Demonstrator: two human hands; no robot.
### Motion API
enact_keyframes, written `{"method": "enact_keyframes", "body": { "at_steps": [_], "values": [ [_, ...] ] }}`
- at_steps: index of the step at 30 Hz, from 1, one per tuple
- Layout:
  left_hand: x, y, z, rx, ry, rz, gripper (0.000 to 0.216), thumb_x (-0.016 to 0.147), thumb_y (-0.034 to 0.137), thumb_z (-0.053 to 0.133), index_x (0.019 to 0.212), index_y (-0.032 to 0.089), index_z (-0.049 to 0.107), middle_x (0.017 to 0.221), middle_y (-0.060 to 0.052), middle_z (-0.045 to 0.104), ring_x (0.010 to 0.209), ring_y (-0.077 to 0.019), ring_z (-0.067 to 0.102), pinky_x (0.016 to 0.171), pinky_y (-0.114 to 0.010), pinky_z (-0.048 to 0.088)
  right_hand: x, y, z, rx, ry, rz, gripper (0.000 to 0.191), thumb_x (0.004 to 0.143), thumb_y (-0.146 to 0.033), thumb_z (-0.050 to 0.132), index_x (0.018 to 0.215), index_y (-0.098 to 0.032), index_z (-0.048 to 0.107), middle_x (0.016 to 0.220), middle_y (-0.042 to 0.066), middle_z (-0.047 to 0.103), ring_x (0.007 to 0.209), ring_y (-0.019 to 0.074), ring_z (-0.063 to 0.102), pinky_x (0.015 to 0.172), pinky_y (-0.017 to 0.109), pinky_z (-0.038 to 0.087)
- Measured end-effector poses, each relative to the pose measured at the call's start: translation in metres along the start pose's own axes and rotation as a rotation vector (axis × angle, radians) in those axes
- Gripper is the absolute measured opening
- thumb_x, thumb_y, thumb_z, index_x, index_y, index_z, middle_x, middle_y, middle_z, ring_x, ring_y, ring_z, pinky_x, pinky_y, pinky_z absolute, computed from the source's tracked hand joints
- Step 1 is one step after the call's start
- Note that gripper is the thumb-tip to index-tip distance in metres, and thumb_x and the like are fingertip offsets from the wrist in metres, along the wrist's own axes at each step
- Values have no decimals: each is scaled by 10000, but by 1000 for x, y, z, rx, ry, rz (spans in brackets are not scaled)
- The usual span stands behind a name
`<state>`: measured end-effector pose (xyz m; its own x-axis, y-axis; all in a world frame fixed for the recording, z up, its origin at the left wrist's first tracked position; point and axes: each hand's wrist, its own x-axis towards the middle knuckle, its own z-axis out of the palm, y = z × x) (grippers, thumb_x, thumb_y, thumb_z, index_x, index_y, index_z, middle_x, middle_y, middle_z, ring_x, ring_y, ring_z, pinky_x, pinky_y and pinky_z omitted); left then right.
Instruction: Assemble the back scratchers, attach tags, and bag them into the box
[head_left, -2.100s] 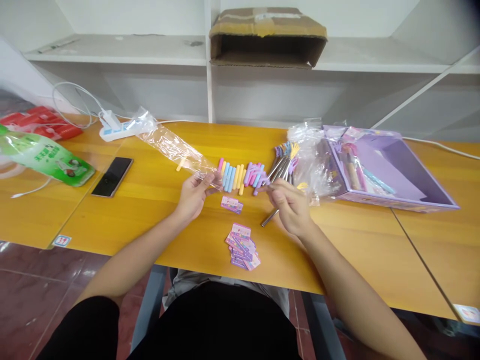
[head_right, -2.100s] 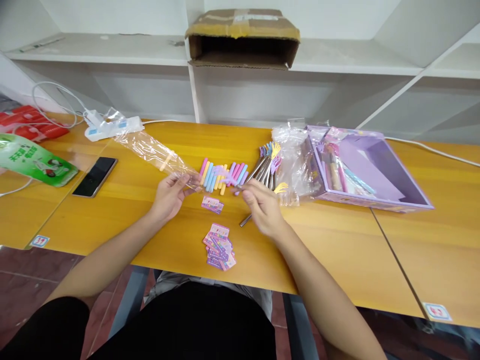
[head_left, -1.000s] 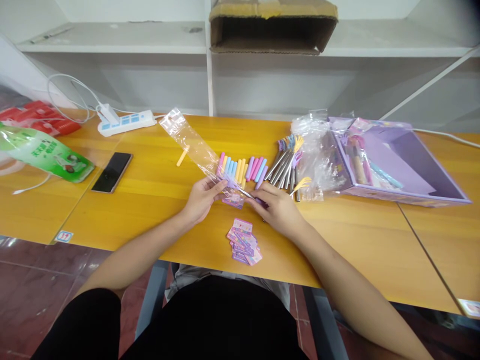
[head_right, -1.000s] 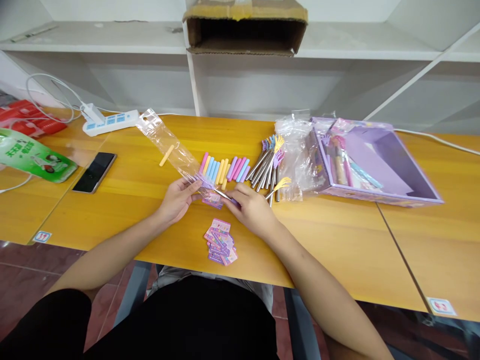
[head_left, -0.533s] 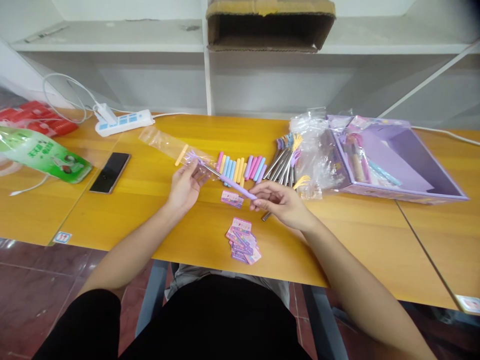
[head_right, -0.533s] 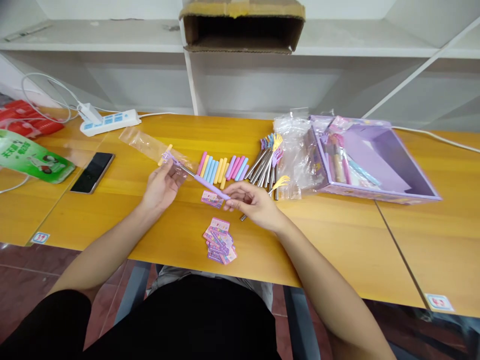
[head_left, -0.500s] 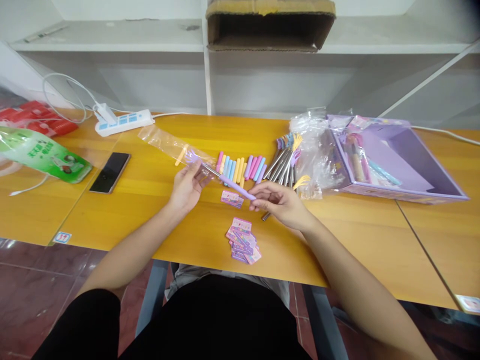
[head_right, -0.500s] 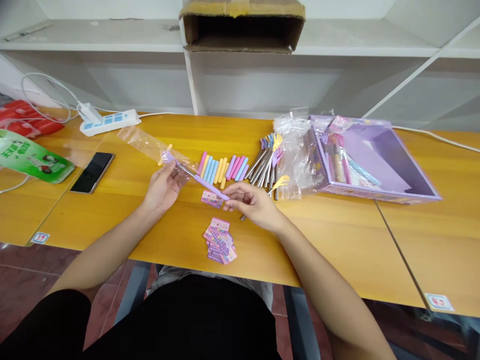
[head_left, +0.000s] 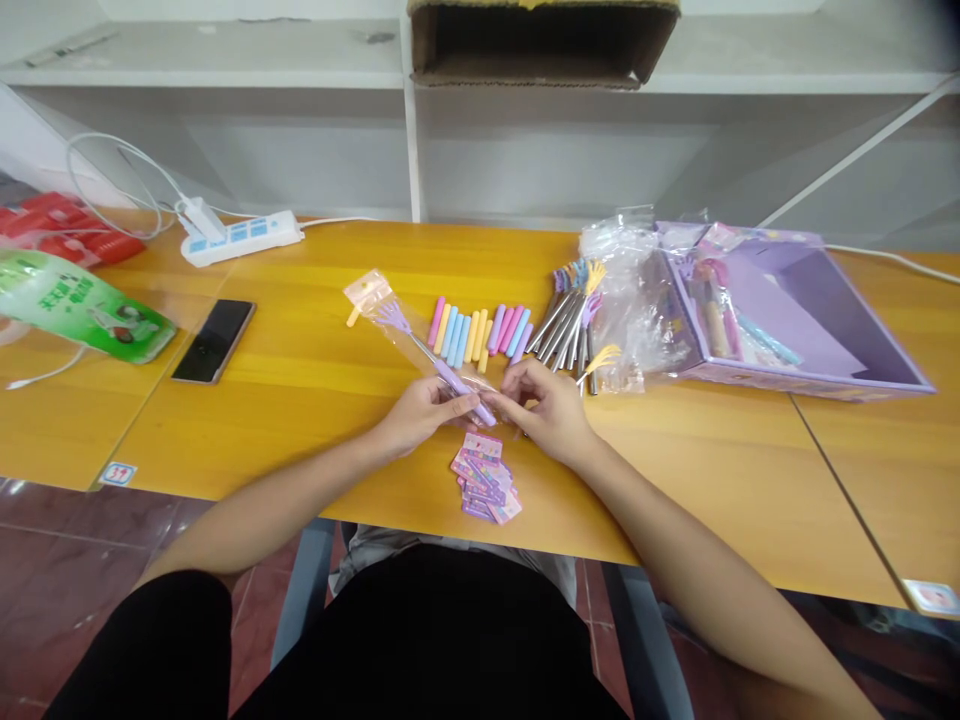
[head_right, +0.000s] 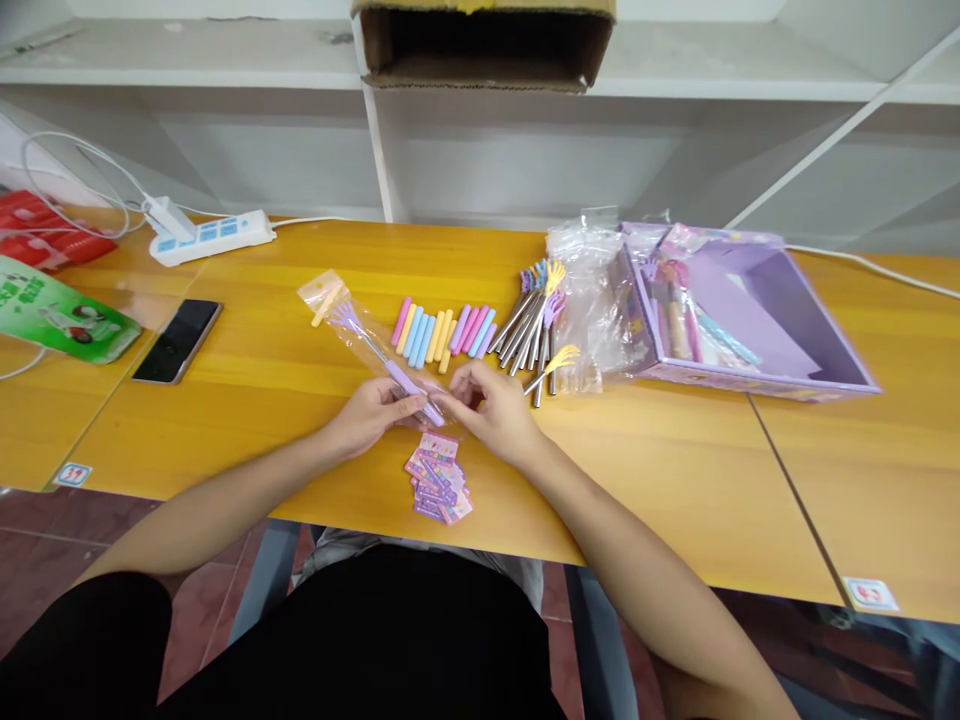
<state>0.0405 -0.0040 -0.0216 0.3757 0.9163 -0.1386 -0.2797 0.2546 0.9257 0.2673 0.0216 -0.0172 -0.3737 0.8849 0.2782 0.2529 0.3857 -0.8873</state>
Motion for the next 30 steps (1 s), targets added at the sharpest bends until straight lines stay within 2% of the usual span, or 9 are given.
{"method": "enact_keyframes", "body": {
  "at_steps": [5, 8, 11, 13, 15, 22, 25, 28, 30],
  "values": [
    [4, 9, -10, -134, 121, 37, 402, 851, 455, 953, 1048, 143, 794, 999, -114, 840, 841, -207, 805, 755, -305, 656, -2, 4, -9, 96, -78, -81, 376, 1143, -565, 483, 1340, -266, 597, 983, 43, 693, 660, 163, 660, 610, 325, 579],
    [7, 21, -22, -181, 139, 9, 391, 833, 414, 969, 1041, 146, 774, 935, -90, 826, 794, -193, 791, 724, -290, 647, 1, 5, -13, 12, -100, -235, 408, 1108, -407, 604, 1502, -308, 578, 1213, 86, 649, 747, 157, 662, 714, 368, 632],
    [7, 29, -26, -151, 101, 4, 411, 844, 438, 962, 1073, 152, 776, 914, -85, 821, 744, -175, 777, 704, -277, 637, 2, 0, -14, -108, -100, -378, 300, 1023, -345, 760, 1323, -338, 755, 1247, 97, 619, 941, 217, 689, 840, 438, 655],
    [4, 31, -24, -90, 31, 0, 430, 865, 467, 944, 1108, 151, 783, 945, -108, 828, 741, -177, 776, 688, -274, 630, 1, -4, -14, -143, -68, -423, 128, 998, -357, 801, 1121, -335, 828, 1140, 83, 643, 1021, 250, 689, 874, 457, 647],
    [2, 29, -19, -34, -51, -10, 429, 891, 479, 919, 1135, 151, 789, 999, -133, 832, 774, -188, 782, 683, -275, 628, 0, -8, -13, -157, -37, -443, 65, 1008, -362, 793, 1028, -327, 843, 1043, 69, 670, 1001, 248, 693, 863, 446, 630],
    [-3, 17, -7, 208, -224, 2, 344, 899, 492, 895, 1069, 203, 819, 1010, -116, 827, 895, -244, 793, 776, -359, 655, 1, -11, -12, -157, -108, -393, 97, 1029, -392, 779, 1004, -302, 803, 915, 29, 785, 862, 230, 694, 827, 436, 573],
    [-6, 15, -4, 156, -188, -42, 371, 876, 480, 918, 1093, 195, 818, 1052, -124, 823, 914, -253, 792, 799, -378, 648, 2, -11, -14, -74, -136, -346, 156, 1074, -406, 703, 1048, -272, 779, 938, 47, 759, 872, 223, 693, 810, 411, 573],
    [-7, 18, -4, -16, -125, -106, 385, 873, 443, 923, 1134, 187, 802, 1056, -125, 819, 865, -230, 787, 759, -350, 632, 2, -12, -18, -47, -71, -301, 197, 1111, -358, 584, 1165, -266, 748, 1033, 81, 720, 909, 227, 680, 816, 418, 586],
    [-6, 20, -6, -112, -90, -114, 333, 878, 410, 913, 1092, 181, 801, 1032, -121, 817, 845, -217, 785, 730, -321, 617, 3, -12, -21, -84, -27, -302, 191, 1079, -337, 599, 1198, -283, 736, 1080, 93, 692, 924, 237, 665, 812, 434, 598]
  ]
}}
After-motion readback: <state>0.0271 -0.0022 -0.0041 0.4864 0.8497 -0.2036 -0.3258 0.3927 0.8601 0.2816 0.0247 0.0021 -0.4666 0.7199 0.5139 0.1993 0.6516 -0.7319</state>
